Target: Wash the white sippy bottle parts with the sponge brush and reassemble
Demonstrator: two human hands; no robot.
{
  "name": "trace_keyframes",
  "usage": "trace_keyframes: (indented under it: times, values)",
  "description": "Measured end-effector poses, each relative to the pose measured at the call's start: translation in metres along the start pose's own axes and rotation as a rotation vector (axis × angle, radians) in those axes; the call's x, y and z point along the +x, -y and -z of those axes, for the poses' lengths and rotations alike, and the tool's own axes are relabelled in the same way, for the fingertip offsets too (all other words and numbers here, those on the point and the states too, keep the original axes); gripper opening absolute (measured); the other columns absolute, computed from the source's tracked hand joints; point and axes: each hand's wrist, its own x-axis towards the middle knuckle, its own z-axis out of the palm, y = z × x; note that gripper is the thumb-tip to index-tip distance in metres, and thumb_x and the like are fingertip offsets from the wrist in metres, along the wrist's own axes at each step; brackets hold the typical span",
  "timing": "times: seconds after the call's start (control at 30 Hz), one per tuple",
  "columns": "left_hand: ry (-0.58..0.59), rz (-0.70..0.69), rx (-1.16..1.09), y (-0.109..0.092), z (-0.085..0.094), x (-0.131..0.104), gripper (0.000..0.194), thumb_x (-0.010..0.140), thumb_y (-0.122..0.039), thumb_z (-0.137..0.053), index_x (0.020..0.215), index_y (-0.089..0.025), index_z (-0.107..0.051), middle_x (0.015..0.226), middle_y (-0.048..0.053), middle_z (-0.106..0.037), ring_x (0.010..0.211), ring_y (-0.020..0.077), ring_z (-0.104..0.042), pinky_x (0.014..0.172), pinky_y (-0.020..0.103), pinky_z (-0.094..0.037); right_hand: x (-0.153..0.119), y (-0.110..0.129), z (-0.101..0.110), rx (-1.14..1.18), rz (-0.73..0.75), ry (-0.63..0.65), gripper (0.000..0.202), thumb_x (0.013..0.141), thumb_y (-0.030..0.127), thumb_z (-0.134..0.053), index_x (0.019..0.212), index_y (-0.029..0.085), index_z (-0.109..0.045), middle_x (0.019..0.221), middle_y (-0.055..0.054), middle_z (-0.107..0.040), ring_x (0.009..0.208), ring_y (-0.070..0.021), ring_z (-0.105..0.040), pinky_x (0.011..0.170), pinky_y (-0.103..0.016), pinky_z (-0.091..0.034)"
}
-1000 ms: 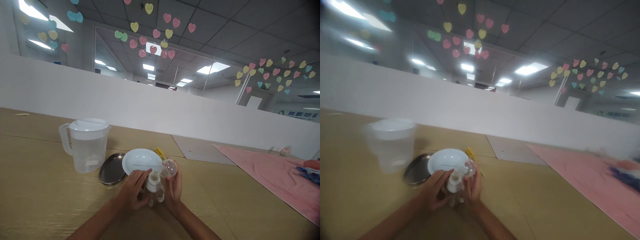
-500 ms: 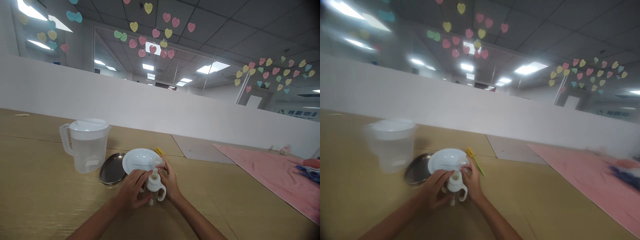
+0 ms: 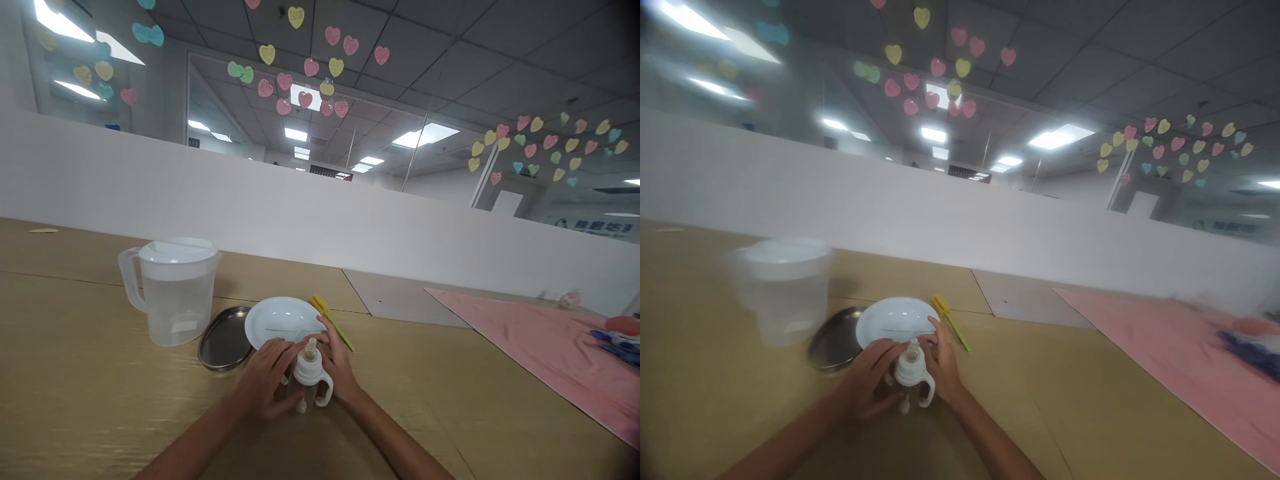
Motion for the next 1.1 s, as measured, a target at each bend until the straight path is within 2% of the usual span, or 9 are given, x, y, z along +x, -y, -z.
trace_keyframes:
  times: [0.13,0.23,0.3,0.4,0.53,0.7,0.8,0.93,1.1]
  values:
    - [-0.041,-0.001,0.016,0.003,-0.003,-0.001,0.068,0.084,-0.046,-0.047,0.138,-0.014,-0.022,0.118,0.015,-0.055,0.107,0.0284,-0.053,0.094,0.046,-0.041,0.0,-0.002,0.0,-0.011,0.007,-0.079,0.047,0.09,0.045,-0.04,0.129,0.02,-0.038,0.095,-0.008,-0.067,0.093,-0.0207,-0.061,0.085,-0.036,-0.045]
    - [-0.031,0.02,0.012,0.001,-0.005,-0.001,0.067,0.083,-0.045,-0.049,0.139,-0.017,-0.023,0.118,0.013,-0.058,0.106,0.0269,-0.055,0.095,0.045,-0.041,-0.001,0.002,0.003,0.054,0.046,-0.123,0.041,0.092,0.046,-0.033,0.122,0.019,-0.044,0.089,-0.007,-0.067,0.087,-0.0199,-0.061,0.084,-0.035,-0.045]
    - [-0.043,0.071,-0.01,-0.001,-0.006,-0.002,0.066,0.082,-0.043,-0.051,0.138,-0.018,-0.025,0.119,0.012,-0.058,0.107,0.0265,-0.055,0.095,0.044,-0.041,-0.002,0.009,0.004,0.08,0.125,-0.06,0.039,0.091,0.049,-0.034,0.11,0.019,-0.051,0.085,-0.006,-0.064,0.083,-0.0196,-0.06,0.081,-0.034,-0.045]
    - [-0.067,0.136,-0.063,-0.004,-0.008,-0.002,0.061,0.08,-0.041,-0.054,0.133,-0.019,-0.035,0.117,0.012,-0.058,0.107,0.0272,-0.054,0.096,0.046,-0.041,-0.003,0.023,0.006,-0.004,0.248,0.067,0.037,0.084,0.053,-0.046,0.094,0.019,-0.055,0.086,-0.005,-0.058,0.081,-0.0194,-0.056,0.075,-0.031,-0.045]
    - [-0.04,0.17,-0.124,-0.006,-0.01,-0.001,0.049,0.076,-0.04,-0.057,0.119,-0.019,-0.047,0.106,0.009,-0.061,0.099,0.0259,-0.056,0.098,0.049,-0.037,-0.002,0.032,0.005,-0.117,0.301,0.062,0.034,0.076,0.05,-0.058,0.087,0.019,-0.052,0.081,-0.003,-0.051,0.076,-0.0173,-0.05,0.07,-0.029,-0.043]
    - [-0.041,0.202,-0.14,-0.005,-0.012,0.001,0.054,0.071,-0.056,-0.062,0.11,-0.018,-0.053,0.099,0.008,-0.062,0.093,0.0249,-0.057,0.097,0.048,-0.037,0.001,0.032,0.005,-0.105,0.271,0.06,0.035,0.07,0.05,-0.065,0.081,0.019,-0.055,0.076,-0.001,-0.051,0.072,-0.0159,-0.05,0.067,-0.028,-0.043]
    - [-0.082,0.203,-0.169,-0.006,-0.011,0.001,0.049,0.076,-0.055,-0.058,0.108,-0.017,-0.053,0.096,0.008,-0.061,0.091,0.0238,-0.056,0.089,0.044,-0.043,0.001,0.035,0.006,-0.099,0.28,0.053,0.029,0.071,0.044,-0.066,0.083,0.019,-0.059,0.077,-0.002,-0.056,0.073,-0.0167,-0.054,0.069,-0.029,-0.046]
    - [-0.123,0.199,-0.155,-0.008,-0.01,0.002,0.048,0.077,-0.053,-0.057,0.108,-0.016,-0.053,0.095,0.009,-0.06,0.088,0.0225,-0.055,0.078,0.037,-0.047,0.002,0.035,0.009,-0.09,0.362,0.042,0.025,0.073,0.037,-0.067,0.09,0.019,-0.063,0.083,-0.005,-0.062,0.081,-0.0194,-0.058,0.075,-0.032,-0.048]
    - [-0.102,0.216,-0.145,-0.008,-0.009,0.002,0.049,0.077,-0.052,-0.058,0.11,-0.016,-0.054,0.094,0.009,-0.06,0.087,0.0224,-0.056,0.076,0.037,-0.048,0.0,0.029,0.007,-0.069,0.369,0.013,0.036,0.074,0.034,-0.066,0.106,0.019,-0.059,0.087,-0.006,-0.063,0.082,-0.0191,-0.06,0.078,-0.034,-0.05]
